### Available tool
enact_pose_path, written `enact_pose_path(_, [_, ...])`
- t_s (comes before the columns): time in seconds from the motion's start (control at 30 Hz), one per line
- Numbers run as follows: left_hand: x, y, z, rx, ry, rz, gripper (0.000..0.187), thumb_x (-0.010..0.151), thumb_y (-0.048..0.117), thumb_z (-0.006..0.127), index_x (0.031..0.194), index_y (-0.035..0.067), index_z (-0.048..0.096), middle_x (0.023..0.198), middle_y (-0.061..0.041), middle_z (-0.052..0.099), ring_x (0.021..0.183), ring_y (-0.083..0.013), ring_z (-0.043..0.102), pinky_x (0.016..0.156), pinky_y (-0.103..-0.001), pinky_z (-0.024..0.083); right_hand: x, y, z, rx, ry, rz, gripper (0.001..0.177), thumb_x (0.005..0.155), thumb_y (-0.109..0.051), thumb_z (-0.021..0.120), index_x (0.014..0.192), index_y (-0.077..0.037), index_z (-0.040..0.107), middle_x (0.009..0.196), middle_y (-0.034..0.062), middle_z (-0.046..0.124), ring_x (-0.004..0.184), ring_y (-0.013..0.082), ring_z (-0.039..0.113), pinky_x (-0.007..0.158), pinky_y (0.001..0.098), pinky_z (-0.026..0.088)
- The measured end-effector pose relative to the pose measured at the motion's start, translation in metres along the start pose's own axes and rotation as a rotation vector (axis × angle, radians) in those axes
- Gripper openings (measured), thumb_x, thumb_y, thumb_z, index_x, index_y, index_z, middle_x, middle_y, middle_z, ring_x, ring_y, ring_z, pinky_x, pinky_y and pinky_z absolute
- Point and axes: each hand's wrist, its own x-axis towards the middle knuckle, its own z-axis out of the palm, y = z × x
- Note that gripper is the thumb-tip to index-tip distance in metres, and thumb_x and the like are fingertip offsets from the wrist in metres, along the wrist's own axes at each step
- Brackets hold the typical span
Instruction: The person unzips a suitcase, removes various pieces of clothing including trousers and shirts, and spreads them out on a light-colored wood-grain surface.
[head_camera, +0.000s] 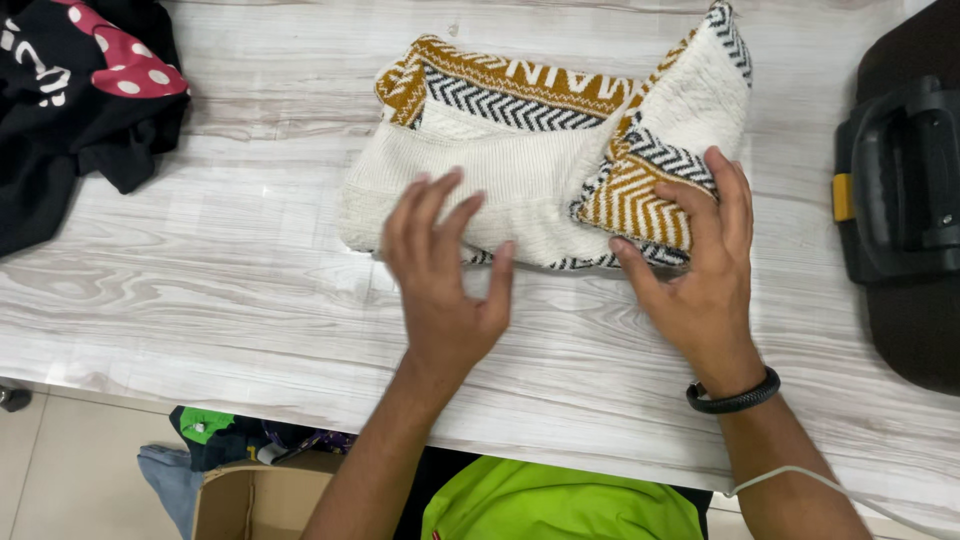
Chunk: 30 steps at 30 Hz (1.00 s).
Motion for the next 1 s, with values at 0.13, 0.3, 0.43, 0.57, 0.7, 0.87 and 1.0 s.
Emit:
enact_pose_path(0.13, [0.020, 0.006, 0.019, -0.151, -0.335, 0.059, 0.052, 0.106, 0.028, 0.061, 0.148, 0.000, 0.049, 0.162, -0.021, 0.043, 0.152, -0.0384, 0.040, 0.125, -0.053, 0.035, -0.001, 0.005, 0.013, 0.034, -0.025, -0.022, 0.046, 0.088, -0.016, 0.081, 0.126, -0.005, 0.058, 0.169, 0.0230, 0.029, 0.159, 0.0456, 0.031, 0.129, 0.0569, 0.036])
enact_pose_path(0.3, [0.016, -0.015, 0.013, -0.311, -0.218, -0.153, 0.061, 0.107, 0.038, 0.060, 0.150, -0.003, 0.045, 0.154, -0.023, 0.049, 0.147, -0.0393, 0.042, 0.122, -0.053, 0.034, 0.002, -0.016, 0.032, 0.158, -0.243, -0.208, 0.043, 0.090, -0.017, 0.079, 0.129, -0.013, 0.062, 0.170, 0.0152, 0.023, 0.158, 0.0452, 0.019, 0.125, 0.0612, 0.029])
enact_pose_path(0.43, [-0.001, -0.035, -0.006, -0.144, -0.174, -0.166, 0.065, 0.102, 0.039, 0.068, 0.146, -0.004, 0.048, 0.144, -0.023, 0.054, 0.139, -0.0384, 0.044, 0.117, -0.053, 0.035, -0.001, -0.029, 0.037, 0.311, -0.446, -0.266, 0.056, 0.092, -0.014, 0.073, 0.144, -0.022, 0.055, 0.170, 0.0158, 0.018, 0.158, 0.0458, 0.010, 0.124, 0.0601, 0.028])
enact_pose_path(0.57, [-0.007, -0.030, -0.008, -0.077, -0.150, -0.226, 0.068, 0.095, 0.042, 0.074, 0.142, -0.002, 0.052, 0.137, -0.020, 0.059, 0.134, -0.0362, 0.046, 0.114, -0.054, 0.034, 0.002, -0.026, 0.039, 0.300, -0.461, -0.318, 0.063, 0.092, -0.015, 0.071, 0.149, -0.027, 0.048, 0.172, 0.0144, 0.018, 0.161, 0.0448, 0.011, 0.127, 0.0573, 0.030])
enact_pose_path(0.7, [0.009, -0.009, -0.007, -0.403, -0.089, -0.281, 0.075, 0.096, 0.046, 0.074, 0.147, -0.001, 0.044, 0.139, -0.021, 0.057, 0.135, -0.0374, 0.053, 0.115, -0.050, 0.045, 0.000, -0.022, 0.034, 0.234, -0.303, -0.356, 0.068, 0.089, -0.035, 0.077, 0.148, -0.022, 0.048, 0.168, 0.0167, 0.025, 0.156, 0.0415, 0.022, 0.126, 0.0609, 0.025])
enact_pose_path(0.87, [0.024, 0.033, 0.000, -0.984, -0.347, -0.101, 0.082, 0.099, 0.059, 0.061, 0.154, 0.007, 0.029, 0.155, -0.021, 0.045, 0.139, -0.0371, 0.056, 0.119, -0.045, 0.054, -0.004, -0.003, 0.003, 0.334, 0.238, -0.390, 0.068, 0.099, -0.063, 0.057, 0.146, -0.016, 0.049, 0.160, 0.0136, 0.045, 0.149, 0.0302, 0.043, 0.133, 0.0530, 0.025])
enact_pose_path(1.0, [0.022, 0.048, 0.043, -0.398, -0.540, 0.404, 0.070, 0.104, 0.048, 0.056, 0.159, 0.008, 0.039, 0.164, -0.013, 0.045, 0.153, -0.0299, 0.048, 0.128, -0.044, 0.038, -0.012, 0.002, -0.025, 0.128, 0.413, -0.363, 0.053, 0.105, -0.056, 0.047, 0.129, -0.010, 0.054, 0.142, 0.0138, 0.060, 0.140, 0.0342, 0.054, 0.129, 0.0568, 0.031])
